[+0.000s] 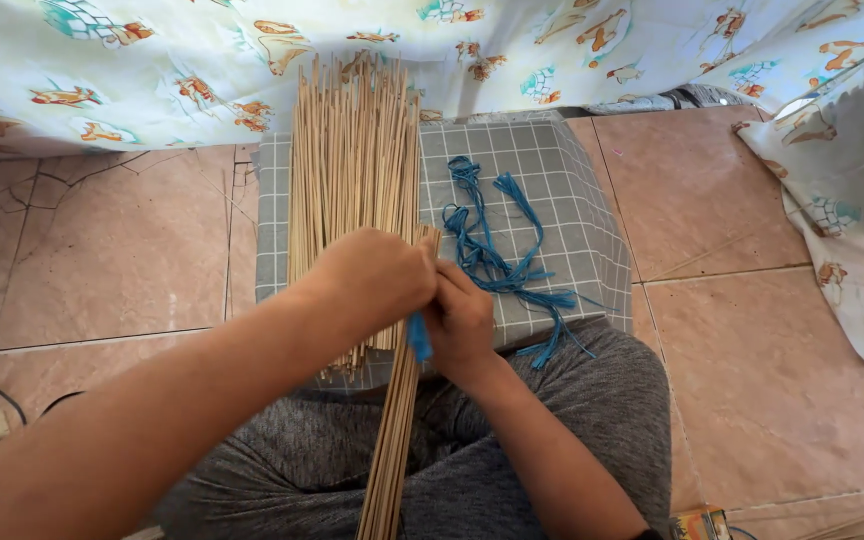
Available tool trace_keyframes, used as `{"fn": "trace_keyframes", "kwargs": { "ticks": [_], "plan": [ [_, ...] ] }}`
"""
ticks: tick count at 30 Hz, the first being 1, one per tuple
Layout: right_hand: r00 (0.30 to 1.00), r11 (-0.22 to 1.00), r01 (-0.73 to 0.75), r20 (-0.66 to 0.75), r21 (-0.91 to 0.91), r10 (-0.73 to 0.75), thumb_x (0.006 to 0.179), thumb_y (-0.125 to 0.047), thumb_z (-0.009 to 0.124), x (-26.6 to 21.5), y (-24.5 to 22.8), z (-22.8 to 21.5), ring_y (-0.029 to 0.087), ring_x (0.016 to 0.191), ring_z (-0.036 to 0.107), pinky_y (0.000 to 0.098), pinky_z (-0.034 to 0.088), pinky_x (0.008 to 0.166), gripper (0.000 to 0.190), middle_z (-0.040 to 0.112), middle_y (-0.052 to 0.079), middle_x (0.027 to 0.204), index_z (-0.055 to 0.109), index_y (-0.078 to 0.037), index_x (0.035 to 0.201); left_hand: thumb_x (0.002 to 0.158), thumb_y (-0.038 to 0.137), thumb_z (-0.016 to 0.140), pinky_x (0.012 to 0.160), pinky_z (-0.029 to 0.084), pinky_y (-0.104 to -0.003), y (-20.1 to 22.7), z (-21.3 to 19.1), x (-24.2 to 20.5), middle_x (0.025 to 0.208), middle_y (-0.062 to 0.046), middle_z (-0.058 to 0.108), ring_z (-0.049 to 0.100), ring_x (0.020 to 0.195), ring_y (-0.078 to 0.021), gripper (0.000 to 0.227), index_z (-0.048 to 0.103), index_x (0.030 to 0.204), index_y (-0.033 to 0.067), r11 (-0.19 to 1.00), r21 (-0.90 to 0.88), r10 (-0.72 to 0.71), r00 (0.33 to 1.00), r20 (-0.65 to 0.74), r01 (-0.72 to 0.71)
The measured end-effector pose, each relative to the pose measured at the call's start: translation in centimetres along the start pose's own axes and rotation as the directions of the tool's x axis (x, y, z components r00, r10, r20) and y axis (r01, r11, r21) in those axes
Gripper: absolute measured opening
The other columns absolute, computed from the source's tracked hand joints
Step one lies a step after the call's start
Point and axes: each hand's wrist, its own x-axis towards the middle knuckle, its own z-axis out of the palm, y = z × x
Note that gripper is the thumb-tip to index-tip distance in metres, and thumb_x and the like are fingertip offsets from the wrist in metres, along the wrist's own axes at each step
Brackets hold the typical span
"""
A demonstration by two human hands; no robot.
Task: Bundling groups of thin wooden sticks together and securing them with blue plastic twine.
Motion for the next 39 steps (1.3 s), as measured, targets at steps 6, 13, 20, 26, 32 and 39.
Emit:
{"fn": "trace_keyframes", "kwargs": {
  "ticks": [6,13,20,26,32,39],
  "plan": [
    [0.966,0.927,-0.106,-0.182,0.36,0.182,0.091,0.006,0.072,0.0,-1.6,0.4,0.029,0.096,0.076,0.0396,0.063,0.076,0.016,0.078,0.021,0.104,0.079,0.001,0.104,0.096,0.009,0.065,0.069,0.064,-0.046,-2.1,-2.3,-2.4,0.085,-0.017,0.08,0.078,0.07,-0.0361,0.025,0.073,0.117,0.0008,0.875,-0.474,-0.119,0.993,-0.018,0.097],
    [0.947,0.955,-0.081,-0.276,0.285,0.163,0.085,0.012,0.077,0.1,-2.4,0.8,0.032,0.087,0.08,0.0393,0.064,0.076,0.018,0.08,0.021,0.097,0.08,0.002,0.1,0.1,0.014,0.063,0.06,0.064,-0.036,-0.7,1.3,-3.6,0.078,-0.016,0.08,0.078,0.061,-0.0273,0.023,0.075,0.113,-0.0006,0.696,-0.701,-0.342,0.93,-0.134,0.155],
    [0.935,0.957,0.275,-0.207,-0.093,-0.289,0.085,0.003,0.081,1.2,-1.9,0.3,0.032,0.081,0.076,0.0402,0.064,0.07,0.019,0.079,0.015,0.101,0.082,-0.003,0.102,0.097,0.008,0.064,0.046,0.059,-0.027,0.3,2.8,-5.1,0.066,-0.011,0.076,0.071,0.043,-0.0171,0.016,0.077,0.092,0.0015,0.372,-0.912,-0.569,0.819,-0.075,0.175],
    [0.92,0.939,0.338,-0.186,-0.069,-0.345,0.085,-0.002,0.082,1.8,-2.9,0.6,0.029,0.076,0.077,0.039,0.064,0.073,0.014,0.08,0.013,0.096,0.083,-0.005,0.099,0.095,0.008,0.063,0.041,0.053,-0.029,-0.3,3.8,-5.9,0.061,-0.01,0.071,0.064,0.035,-0.0159,0.016,0.075,0.09,-0.0016,0.044,-0.99,-0.665,0.743,0.074,0.137],
    [0.947,0.952,0.304,-0.095,-0.032,-0.306,0.091,-0.003,0.076,1.9,-3.4,0.7,0.032,0.081,0.078,0.0422,0.063,0.079,0.016,0.08,0.014,0.099,0.082,-0.006,0.106,0.096,0.006,0.06,0.035,0.043,-0.024,-0.6,7.0,-5.9,0.058,-0.012,0.063,0.052,0.032,-0.0118,0.019,0.072,0.093,-0.0082,-0.237,-0.97,-0.642,0.757,0.121,-0.046],
    [0.981,0.981,0.159,0.09,0.114,-0.169,0.092,-0.003,0.073,2.4,-2.0,-1.4,0.031,0.071,0.075,0.0383,0.062,0.071,0.017,0.077,0.015,0.086,0.081,-0.006,0.106,0.096,0.004,0.057,0.034,0.043,-0.025,0.7,4.8,-6.3,0.059,-0.014,0.066,0.052,0.031,-0.0119,0.028,0.072,0.113,-0.0127,-0.181,-0.982,-0.57,0.808,0.147,0.051]
  ]
}}
